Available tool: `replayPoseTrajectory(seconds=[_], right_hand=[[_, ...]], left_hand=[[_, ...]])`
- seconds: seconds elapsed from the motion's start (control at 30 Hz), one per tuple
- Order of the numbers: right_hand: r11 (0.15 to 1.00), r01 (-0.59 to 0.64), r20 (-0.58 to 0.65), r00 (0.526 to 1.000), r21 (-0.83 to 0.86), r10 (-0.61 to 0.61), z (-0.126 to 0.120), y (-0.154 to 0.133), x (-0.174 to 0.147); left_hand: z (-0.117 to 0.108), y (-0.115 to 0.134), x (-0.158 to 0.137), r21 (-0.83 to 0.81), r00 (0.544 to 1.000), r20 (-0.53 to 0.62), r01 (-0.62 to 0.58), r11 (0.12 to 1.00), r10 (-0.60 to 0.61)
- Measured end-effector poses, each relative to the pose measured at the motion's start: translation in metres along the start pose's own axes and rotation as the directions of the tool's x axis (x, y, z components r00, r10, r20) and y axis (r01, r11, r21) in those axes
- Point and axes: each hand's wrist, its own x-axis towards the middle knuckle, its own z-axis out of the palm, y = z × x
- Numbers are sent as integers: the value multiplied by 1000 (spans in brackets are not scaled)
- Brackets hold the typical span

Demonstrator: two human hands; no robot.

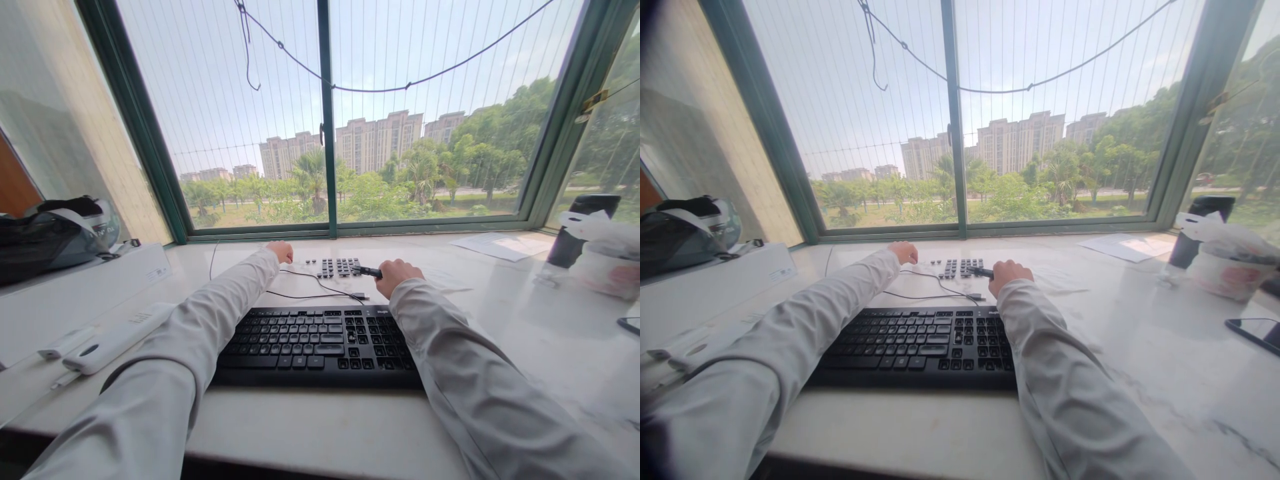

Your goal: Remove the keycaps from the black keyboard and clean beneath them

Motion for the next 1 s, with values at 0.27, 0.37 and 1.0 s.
replayPoseTrajectory(seconds=[0.27,0.37,1.0], right_hand=[[1000,-26,35,999,-3,26,3,0,6],[1000,-27,30,999,1,27,3,1,5],[999,-37,31,999,2,37,3,0,5]], left_hand=[[-2,-5,-3,-35,997,82,-7,999,10],[-4,-4,-5,-39,997,82,-6,999,9],[1,-4,-13,27,994,-72,-84,996,86]])
